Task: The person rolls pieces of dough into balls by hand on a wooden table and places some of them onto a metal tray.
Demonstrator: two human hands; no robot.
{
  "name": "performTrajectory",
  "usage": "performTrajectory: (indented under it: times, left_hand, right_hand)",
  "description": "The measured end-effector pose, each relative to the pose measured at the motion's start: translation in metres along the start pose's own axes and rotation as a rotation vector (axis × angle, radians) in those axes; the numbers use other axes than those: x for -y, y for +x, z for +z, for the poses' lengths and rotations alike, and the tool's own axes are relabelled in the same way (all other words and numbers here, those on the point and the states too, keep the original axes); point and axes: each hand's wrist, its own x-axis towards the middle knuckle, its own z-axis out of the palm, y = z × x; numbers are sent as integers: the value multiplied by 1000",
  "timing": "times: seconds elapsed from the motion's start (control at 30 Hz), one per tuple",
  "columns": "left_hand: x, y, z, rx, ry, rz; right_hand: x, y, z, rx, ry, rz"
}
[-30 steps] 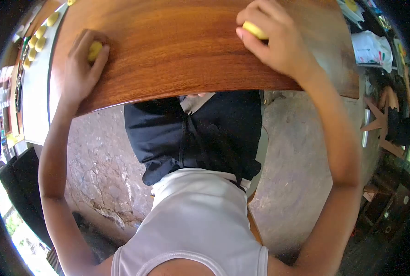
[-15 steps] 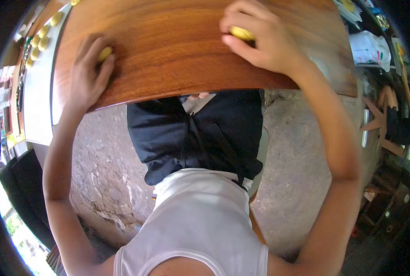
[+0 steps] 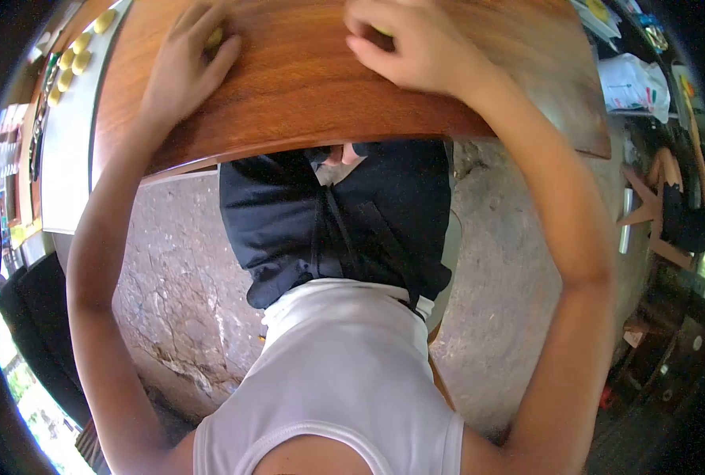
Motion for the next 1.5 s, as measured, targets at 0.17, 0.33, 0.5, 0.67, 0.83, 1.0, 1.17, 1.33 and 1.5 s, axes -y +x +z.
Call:
performTrajectory:
  times: [0.17, 0.33, 0.5, 0.67, 0.83, 1.0, 1.17, 1.33, 1.5]
  left_hand:
    - [33, -27, -20, -1, 30, -53]
    - [8, 46, 6, -112, 64, -345]
    - [6, 39, 23, 13, 90, -147]
    - [-14, -34, -16, -45, 104, -93]
    - [32, -20, -15, -38, 69, -195]
    - [-9, 63, 16, -199, 5, -264]
    - [15, 49, 43, -173, 31, 150]
    - [-8, -30, -12, -55, -1, 54]
    - [35, 4, -5, 54, 17, -92]
  right_hand:
    - [-43, -52, -32, 71, -226, 89]
    - [-89, 24, -9, -189, -195, 325]
    - [-47, 42, 19, -119, -89, 237]
    - [-18, -32, -11, -104, 49, 39]
    - [-45, -32, -44, -97, -141, 410]
    - [-96, 37, 1, -133, -359, 210]
    - [-42, 31, 17, -63, -122, 192]
    - [-4, -34, -28, -7, -194, 177]
    - [-76, -27, -40, -99, -341, 131]
